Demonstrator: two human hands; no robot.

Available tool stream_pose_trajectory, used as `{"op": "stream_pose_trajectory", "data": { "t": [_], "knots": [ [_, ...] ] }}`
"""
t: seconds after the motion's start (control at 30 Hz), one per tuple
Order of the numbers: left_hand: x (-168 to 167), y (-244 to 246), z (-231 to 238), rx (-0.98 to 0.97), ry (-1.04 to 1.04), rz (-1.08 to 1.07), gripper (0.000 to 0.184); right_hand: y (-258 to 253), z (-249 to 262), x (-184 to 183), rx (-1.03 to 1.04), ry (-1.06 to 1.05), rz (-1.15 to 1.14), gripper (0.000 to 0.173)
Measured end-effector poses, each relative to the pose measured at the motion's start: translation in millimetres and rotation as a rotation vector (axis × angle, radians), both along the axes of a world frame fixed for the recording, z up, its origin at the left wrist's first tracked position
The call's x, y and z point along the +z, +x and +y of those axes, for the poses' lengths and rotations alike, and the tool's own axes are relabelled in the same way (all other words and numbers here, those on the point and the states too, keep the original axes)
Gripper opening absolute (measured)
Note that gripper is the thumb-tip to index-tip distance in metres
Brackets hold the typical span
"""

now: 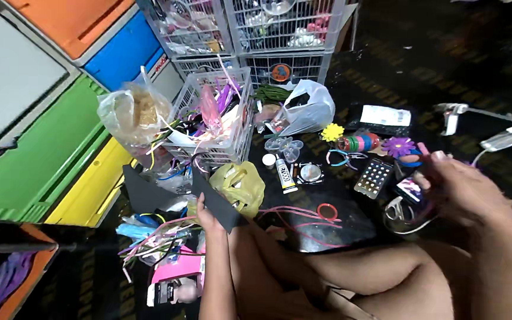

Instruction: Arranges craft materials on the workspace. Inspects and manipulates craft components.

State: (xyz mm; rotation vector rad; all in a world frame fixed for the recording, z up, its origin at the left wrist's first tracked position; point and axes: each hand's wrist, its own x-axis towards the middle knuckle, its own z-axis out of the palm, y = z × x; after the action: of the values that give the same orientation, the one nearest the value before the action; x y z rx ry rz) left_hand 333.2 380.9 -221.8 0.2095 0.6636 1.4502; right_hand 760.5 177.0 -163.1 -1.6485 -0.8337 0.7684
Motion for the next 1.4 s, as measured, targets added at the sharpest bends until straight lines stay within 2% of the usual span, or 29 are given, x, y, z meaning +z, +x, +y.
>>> {"op": "stream_pose_trajectory", "data": {
  "t": [0.07, 0.23, 0.33, 0.8, 1.03, 1.4],
  "knots": [
    [-3, 1, 1, -0.050, -0.009, -0.084, 0.042, 11, -9, -5, -0.097, 0.014, 0.114, 0.037],
    [11, 13, -4, 0.011, -0.013, 0.088, 0.031, 23, -14, -44, -0.310, 0.124, 0.367, 0.038],
    [12, 12, -4, 0.007, -0.015, 0.127, 0.028, 16, -11, -52, -0.420, 0.136, 0.425, 0.037],
    [10, 17, -1, -0.014, -0.030, 0.091, 0.028, 12, -2, -53, -0.484, 0.167, 0.416, 0.031],
    [11, 18, -3, -0.009, -0.023, 0.174, 0.027, 10, -3, -52, -0.519, 0.163, 0.403, 0.031],
    [9, 18, -1, -0.024, -0.024, 0.128, 0.027, 12, -3, -54, -0.508, 0.186, 0.430, 0.032]
  ]
}}
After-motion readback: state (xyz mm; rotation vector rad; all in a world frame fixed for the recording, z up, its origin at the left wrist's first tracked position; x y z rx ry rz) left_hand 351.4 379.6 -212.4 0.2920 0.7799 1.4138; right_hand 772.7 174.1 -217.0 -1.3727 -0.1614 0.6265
